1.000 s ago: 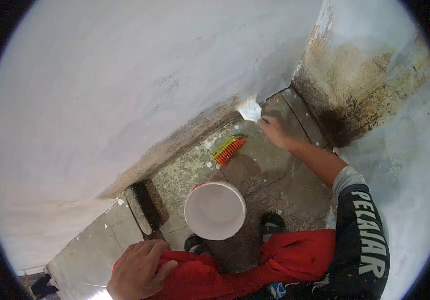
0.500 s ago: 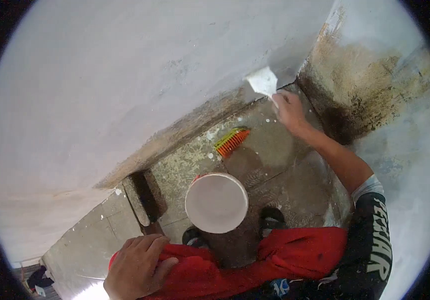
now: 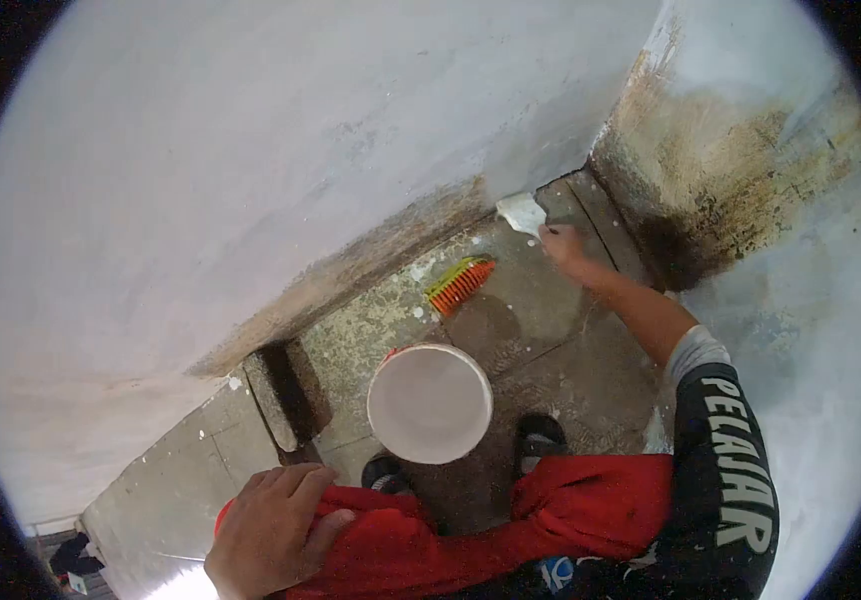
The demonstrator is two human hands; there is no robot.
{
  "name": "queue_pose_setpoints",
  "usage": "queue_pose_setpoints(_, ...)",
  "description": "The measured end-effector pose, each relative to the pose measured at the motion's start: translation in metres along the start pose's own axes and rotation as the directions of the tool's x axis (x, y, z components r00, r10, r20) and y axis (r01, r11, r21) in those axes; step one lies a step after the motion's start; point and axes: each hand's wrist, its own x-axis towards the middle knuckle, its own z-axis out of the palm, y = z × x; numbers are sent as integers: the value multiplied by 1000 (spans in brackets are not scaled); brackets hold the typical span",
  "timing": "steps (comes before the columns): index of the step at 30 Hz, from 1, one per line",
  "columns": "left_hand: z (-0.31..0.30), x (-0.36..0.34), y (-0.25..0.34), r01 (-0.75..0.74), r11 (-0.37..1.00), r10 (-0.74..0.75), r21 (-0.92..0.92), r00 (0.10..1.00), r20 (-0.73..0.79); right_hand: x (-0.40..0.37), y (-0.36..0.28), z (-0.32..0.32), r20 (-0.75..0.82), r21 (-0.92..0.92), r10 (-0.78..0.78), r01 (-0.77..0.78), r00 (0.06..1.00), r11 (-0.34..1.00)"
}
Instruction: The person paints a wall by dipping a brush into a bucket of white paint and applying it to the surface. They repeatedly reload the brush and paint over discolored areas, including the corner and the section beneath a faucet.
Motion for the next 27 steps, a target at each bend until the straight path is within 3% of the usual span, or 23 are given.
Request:
queue_pose_setpoints(1,-1,0,0,-7,1000,8,-18,1000,28,-7,-1,-3,-18,-117,-86,84,996,990)
queue_pose_setpoints(2,-2,0,-1,-14,999,16,-39,998,56,-10,1,-3,-17,-115,-92,90,996,989)
queue_pose_setpoints(4,2,-4,-3,-37,999,38,-28,999,10,-19,1,-5,-48,-205,-379,363,924,909)
queue_pose_setpoints(10,-1,-6,1,-37,999,37,-13,999,-13,-33,-3,-4,9,-230,-551,538,834,811)
queue_pose_setpoints(14,1,-8,-2,-65,998,64,-24,997,-50,-13,-15,-3,18,-104,-458,457,889,883)
queue_pose_setpoints(16,2,-8,-2,-59,998,57,-34,997,-47,-7,-25,-11,-30,-84,-252,249,967,965)
queue_pose_setpoints(20,1,-5,-5,-34,998,35,-52,999,13,-7,-33,-8,-94,-91,-222,214,970,973)
queue_pose_setpoints(22,4,-6,-6,-39,998,40,-53,999,4,-14,-30,-3,-129,-234,-268,234,955,944)
queue_pose_setpoints(27,0,-12,1,-11,999,10,-39,1000,-28,-38,4,17,-78,-187,-321,303,944,935)
